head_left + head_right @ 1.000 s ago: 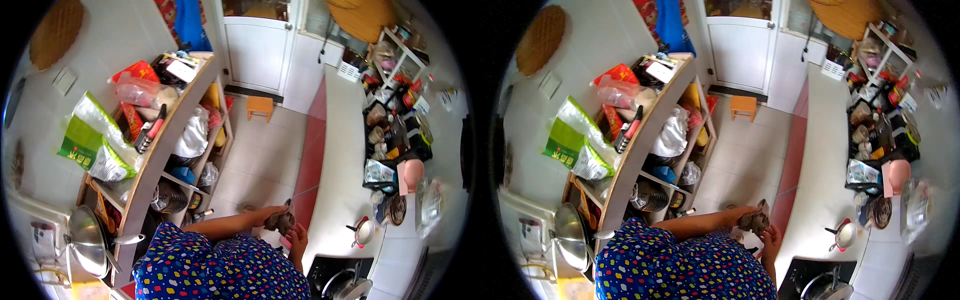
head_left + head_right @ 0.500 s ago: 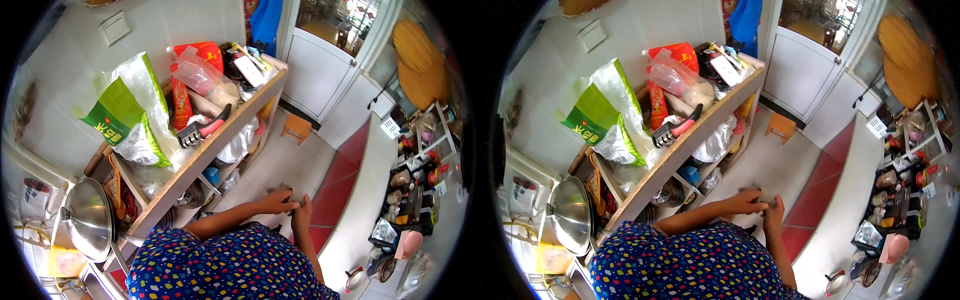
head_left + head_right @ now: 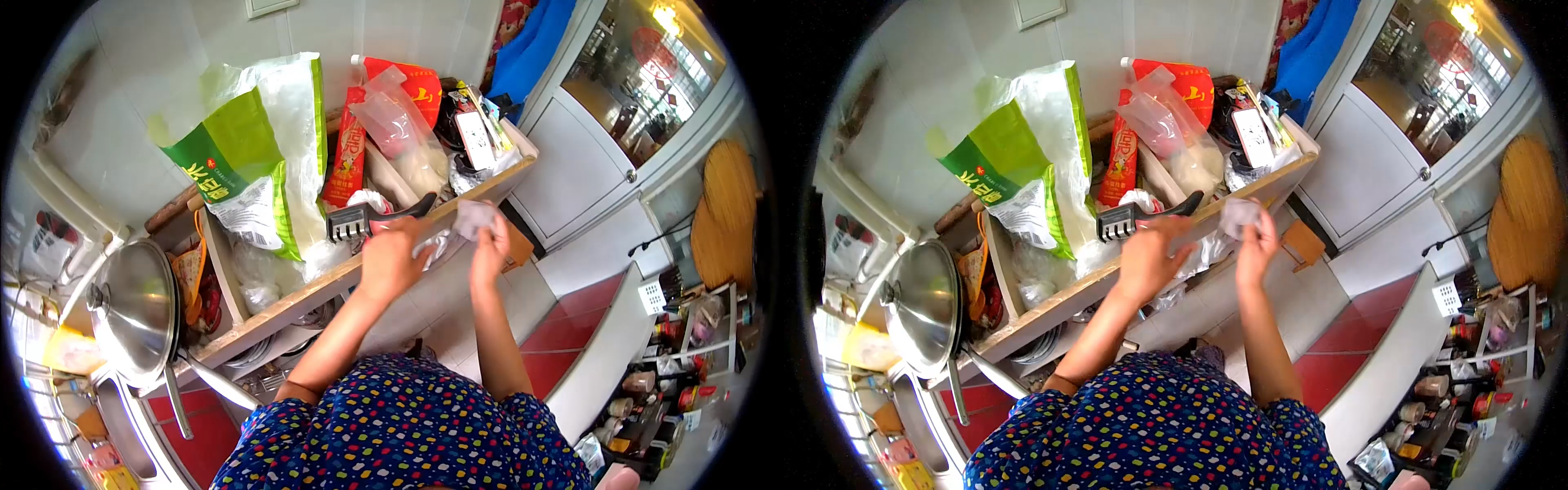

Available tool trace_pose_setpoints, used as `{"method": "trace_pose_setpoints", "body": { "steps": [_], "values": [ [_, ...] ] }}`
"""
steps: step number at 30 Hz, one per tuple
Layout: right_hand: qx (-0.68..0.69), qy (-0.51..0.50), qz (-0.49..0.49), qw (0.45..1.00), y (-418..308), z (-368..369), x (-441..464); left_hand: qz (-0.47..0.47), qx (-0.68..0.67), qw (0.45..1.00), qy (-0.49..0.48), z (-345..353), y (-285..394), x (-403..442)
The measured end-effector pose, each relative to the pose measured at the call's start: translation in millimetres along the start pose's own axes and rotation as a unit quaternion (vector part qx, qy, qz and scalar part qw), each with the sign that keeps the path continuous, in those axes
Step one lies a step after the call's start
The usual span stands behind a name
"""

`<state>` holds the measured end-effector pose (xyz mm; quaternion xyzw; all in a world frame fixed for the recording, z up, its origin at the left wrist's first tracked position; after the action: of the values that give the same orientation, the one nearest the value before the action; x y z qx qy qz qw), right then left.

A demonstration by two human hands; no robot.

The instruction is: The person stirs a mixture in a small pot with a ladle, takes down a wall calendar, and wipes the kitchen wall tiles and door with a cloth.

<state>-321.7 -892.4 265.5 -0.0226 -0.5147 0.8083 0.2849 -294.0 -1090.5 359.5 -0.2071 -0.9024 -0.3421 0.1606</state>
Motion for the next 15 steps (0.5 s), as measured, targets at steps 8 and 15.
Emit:
{"method": "trace_pose_setpoints", "body": {
  "steps": [8,15],
  "values": [
    [-0.422,-0.209,-0.365,0.803,-22.0,60.9,6.5,0.039,0.174,0.979,0.102,16.1,-39.0,24.3],
    [-0.427,0.000,-0.305,0.851,-27.4,-46.9,136.3,0.033,0.224,0.970,0.089,15.1,-40.7,24.8]
  ]
}}
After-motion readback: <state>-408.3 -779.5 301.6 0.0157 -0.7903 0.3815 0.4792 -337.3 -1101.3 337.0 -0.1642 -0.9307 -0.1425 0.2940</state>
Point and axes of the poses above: each hand's wrist, its own x-axis towards the middle knuckle, its own z-axis out of the palm, y = z × x, the point moved 10 cm from there along x, towards the middle knuckle, and after that the axes turned 1 degree about y, right-handed, at the moved point
